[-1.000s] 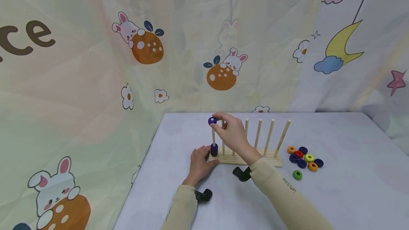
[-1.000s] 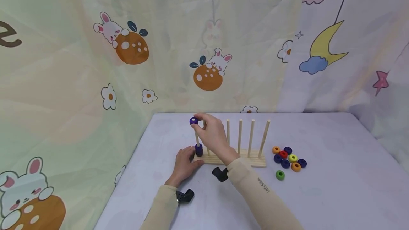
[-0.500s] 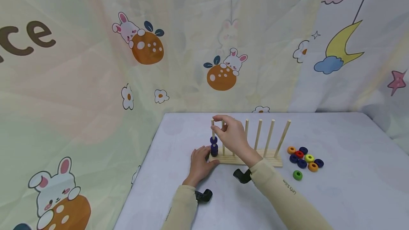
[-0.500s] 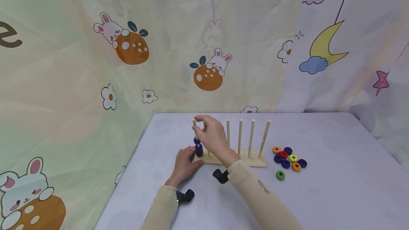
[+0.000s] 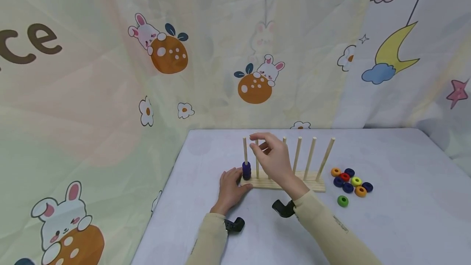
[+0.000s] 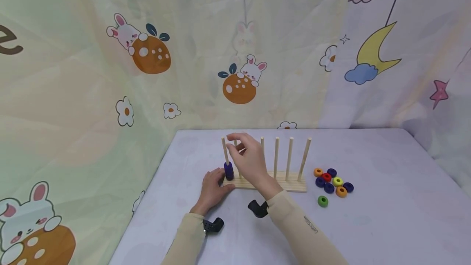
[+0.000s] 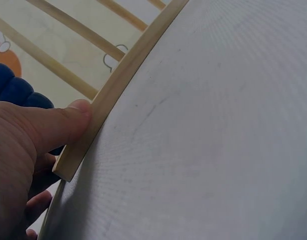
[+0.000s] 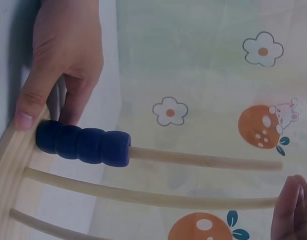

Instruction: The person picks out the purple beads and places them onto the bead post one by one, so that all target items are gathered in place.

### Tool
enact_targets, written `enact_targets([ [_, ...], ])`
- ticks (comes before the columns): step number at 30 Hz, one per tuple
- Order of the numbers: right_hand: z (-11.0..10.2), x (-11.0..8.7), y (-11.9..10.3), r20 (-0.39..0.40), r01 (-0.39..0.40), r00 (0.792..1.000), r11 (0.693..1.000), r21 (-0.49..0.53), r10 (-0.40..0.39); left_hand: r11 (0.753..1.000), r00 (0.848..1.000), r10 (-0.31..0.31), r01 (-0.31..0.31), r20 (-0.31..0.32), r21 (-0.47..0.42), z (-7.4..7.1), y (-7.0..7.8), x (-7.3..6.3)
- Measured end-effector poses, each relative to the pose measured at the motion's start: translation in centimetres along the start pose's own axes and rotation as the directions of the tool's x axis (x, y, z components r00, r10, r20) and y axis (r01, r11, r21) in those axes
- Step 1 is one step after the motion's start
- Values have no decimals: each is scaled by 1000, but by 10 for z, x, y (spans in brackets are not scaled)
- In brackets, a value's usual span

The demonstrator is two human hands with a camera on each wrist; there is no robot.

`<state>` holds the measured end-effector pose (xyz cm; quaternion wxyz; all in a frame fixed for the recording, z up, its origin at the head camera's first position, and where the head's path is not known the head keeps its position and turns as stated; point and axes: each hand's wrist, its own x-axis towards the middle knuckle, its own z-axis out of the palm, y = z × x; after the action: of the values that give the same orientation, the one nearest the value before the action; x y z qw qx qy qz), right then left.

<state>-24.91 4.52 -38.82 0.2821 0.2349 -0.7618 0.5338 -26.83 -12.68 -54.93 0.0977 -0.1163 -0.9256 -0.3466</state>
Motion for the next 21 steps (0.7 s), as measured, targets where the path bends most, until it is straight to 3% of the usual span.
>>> enact_targets([
  [5, -6, -8, 3, 14, -8, 1000, 1000, 20, 8, 1000, 1000, 14, -14, -14, -2, 0, 1, -1],
  [21, -17, -43, 38, 5, -108, 994, 992, -69, 109, 999, 999, 16, -18, -39, -33, -1, 4, -3],
])
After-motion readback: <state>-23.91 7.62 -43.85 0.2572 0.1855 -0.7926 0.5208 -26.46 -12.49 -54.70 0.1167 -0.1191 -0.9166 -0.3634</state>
